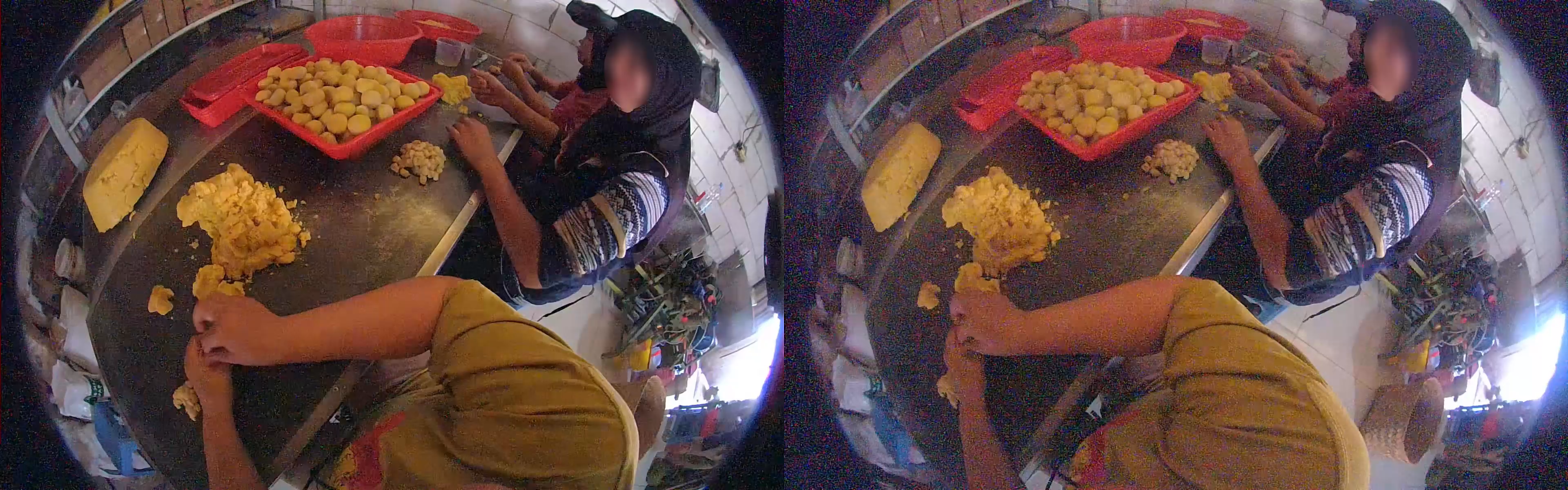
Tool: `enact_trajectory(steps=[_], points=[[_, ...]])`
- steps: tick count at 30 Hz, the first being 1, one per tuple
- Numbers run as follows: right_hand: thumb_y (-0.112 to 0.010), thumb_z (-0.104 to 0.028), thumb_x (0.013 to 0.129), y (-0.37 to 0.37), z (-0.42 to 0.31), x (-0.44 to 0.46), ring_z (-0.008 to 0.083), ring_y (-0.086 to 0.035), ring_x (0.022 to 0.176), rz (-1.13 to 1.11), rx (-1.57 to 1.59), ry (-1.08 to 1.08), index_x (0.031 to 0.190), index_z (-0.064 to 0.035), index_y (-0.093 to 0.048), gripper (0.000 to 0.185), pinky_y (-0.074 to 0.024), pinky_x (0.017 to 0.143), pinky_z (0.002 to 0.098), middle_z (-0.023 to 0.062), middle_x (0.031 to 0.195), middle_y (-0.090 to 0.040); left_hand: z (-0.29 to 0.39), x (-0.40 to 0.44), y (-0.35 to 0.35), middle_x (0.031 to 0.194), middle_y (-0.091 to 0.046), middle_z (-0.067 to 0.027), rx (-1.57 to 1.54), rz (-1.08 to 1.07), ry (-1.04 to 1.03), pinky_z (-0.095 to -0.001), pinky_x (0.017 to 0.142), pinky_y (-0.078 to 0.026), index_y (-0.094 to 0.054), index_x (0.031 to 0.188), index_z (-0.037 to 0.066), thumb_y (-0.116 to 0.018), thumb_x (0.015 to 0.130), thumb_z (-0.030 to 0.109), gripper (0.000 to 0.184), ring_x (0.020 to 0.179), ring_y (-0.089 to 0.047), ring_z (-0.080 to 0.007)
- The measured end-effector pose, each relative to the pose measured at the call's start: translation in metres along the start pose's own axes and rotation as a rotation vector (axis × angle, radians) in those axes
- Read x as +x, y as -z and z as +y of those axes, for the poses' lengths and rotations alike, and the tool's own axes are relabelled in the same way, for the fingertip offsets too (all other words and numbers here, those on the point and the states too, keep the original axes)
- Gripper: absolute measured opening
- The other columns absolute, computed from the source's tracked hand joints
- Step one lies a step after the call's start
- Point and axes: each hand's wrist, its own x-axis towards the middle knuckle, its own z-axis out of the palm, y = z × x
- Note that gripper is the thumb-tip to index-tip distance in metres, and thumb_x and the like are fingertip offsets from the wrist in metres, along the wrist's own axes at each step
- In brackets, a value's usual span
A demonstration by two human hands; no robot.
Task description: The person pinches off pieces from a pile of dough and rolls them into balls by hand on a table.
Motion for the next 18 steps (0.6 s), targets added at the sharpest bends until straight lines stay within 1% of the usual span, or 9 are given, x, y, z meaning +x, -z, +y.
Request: enact_trajectory(steps=[2,4,8,10,11,13,14,16,18], points=[[-0.070,-0.030,0.062,-0.001,-0.006,-0.002,0.0261,-0.051,0.087,-0.054,-0.015,0.039,0.064,-0.0071,-0.059,0.025,-0.0447,0.071,0.0375,0.0076,0.094,-0.051,0.002,0.000,0.002,0.084,-0.055,-0.0132,0.040,-0.006,-0.015,-0.0347,0.066,-0.043,-0.051,0.087,0.001,-0.050,0.081,0.020,0.020,0.077,-0.056,-0.0279],[-0.069,-0.032,0.062,-0.002,-0.009,-0.005,0.0268,-0.049,0.089,-0.114,-0.033,0.078,0.063,-0.0057,-0.060,0.028,-0.0439,0.073,0.0380,0.0095,0.097,-0.050,0.011,-0.002,0.001,0.084,-0.055,-0.0114,-0.266,0.059,0.028,-0.0328,0.065,-0.043,-0.052,0.090,0.001,-0.048,0.084,0.023,0.023,0.078,-0.056,-0.0243],[-0.066,-0.033,0.065,-0.008,-0.001,-0.004,0.0299,-0.049,0.091,-0.146,0.057,-0.015,0.065,-0.0051,-0.063,0.028,-0.0425,0.076,0.0394,0.0120,0.104,-0.050,0.008,0.001,0.005,0.086,-0.055,-0.0095,-0.300,-0.048,0.124,-0.0330,0.066,-0.043,-0.052,0.093,0.001,-0.046,0.087,0.028,0.029,0.078,-0.055,-0.0223],[-0.065,-0.034,0.066,-0.015,0.005,-0.003,0.0307,-0.049,0.093,-0.176,0.110,-0.091,0.066,-0.0055,-0.064,0.028,-0.0421,0.077,0.0400,0.0120,0.107,-0.049,0.026,0.004,0.012,0.087,-0.056,-0.0064,0.127,-0.092,0.060,-0.0316,0.067,-0.044,-0.052,0.096,0.001,-0.045,0.088,0.028,0.030,0.080,-0.054,-0.0168],[-0.065,-0.034,0.067,-0.020,0.005,-0.003,0.0316,-0.048,0.094,-0.138,0.120,-0.049,0.066,-0.0055,-0.064,0.028,-0.0418,0.077,0.0407,0.0129,0.108,-0.049,0.022,0.003,0.010,0.087,-0.056,-0.0064,0.120,-0.087,0.058,-0.0316,0.067,-0.044,-0.052,0.096,0.001,-0.045,0.088,0.028,0.030,0.080,-0.054,-0.0168],[-0.064,-0.034,0.068,-0.019,0.000,-0.006,0.0326,-0.048,0.095,-0.104,0.116,-0.005,0.066,-0.0055,-0.064,0.029,-0.0415,0.078,0.0414,0.0137,0.108,-0.050,0.000,-0.002,0.004,0.088,-0.057,-0.0070,-0.416,0.006,0.050,-0.0312,0.068,-0.045,-0.053,0.096,0.001,-0.049,0.086,0.033,0.034,0.079,-0.055,-0.0173],[-0.063,-0.035,0.069,-0.016,-0.006,-0.007,0.0328,-0.048,0.096,-0.167,0.086,-0.011,0.066,-0.0056,-0.064,0.029,-0.0412,0.079,0.0420,0.0143,0.108,-0.050,-0.010,-0.002,0.002,0.088,-0.057,-0.0070,-0.429,0.012,0.043,-0.0312,0.068,-0.045,-0.053,0.096,0.001,-0.049,0.086,0.033,0.034,0.079,-0.055,-0.0173],[-0.063,-0.035,0.069,-0.014,-0.008,-0.013,0.0329,-0.048,0.097,-0.234,0.050,-0.025,0.066,-0.0058,-0.064,0.030,-0.0408,0.079,0.0425,0.0149,0.108,-0.050,-0.020,-0.001,-0.001,0.089,-0.058,-0.0075,-0.172,-0.038,0.040,-0.0311,0.070,-0.045,-0.053,0.099,0.002,-0.053,0.082,0.045,0.046,0.081,-0.056,-0.0176],[-0.064,-0.035,0.068,-0.020,-0.001,-0.013,0.0331,-0.047,0.097,-0.165,0.051,0.013,0.069,-0.0064,-0.064,0.029,-0.0401,0.080,0.0433,0.0155,0.109,-0.049,-0.022,0.000,-0.007,0.093,-0.057,-0.0089,-0.248,-0.053,0.135,-0.0308,0.073,-0.045,-0.052,0.099,0.003,-0.052,0.081,0.050,0.051,0.085,-0.056,-0.0176]])
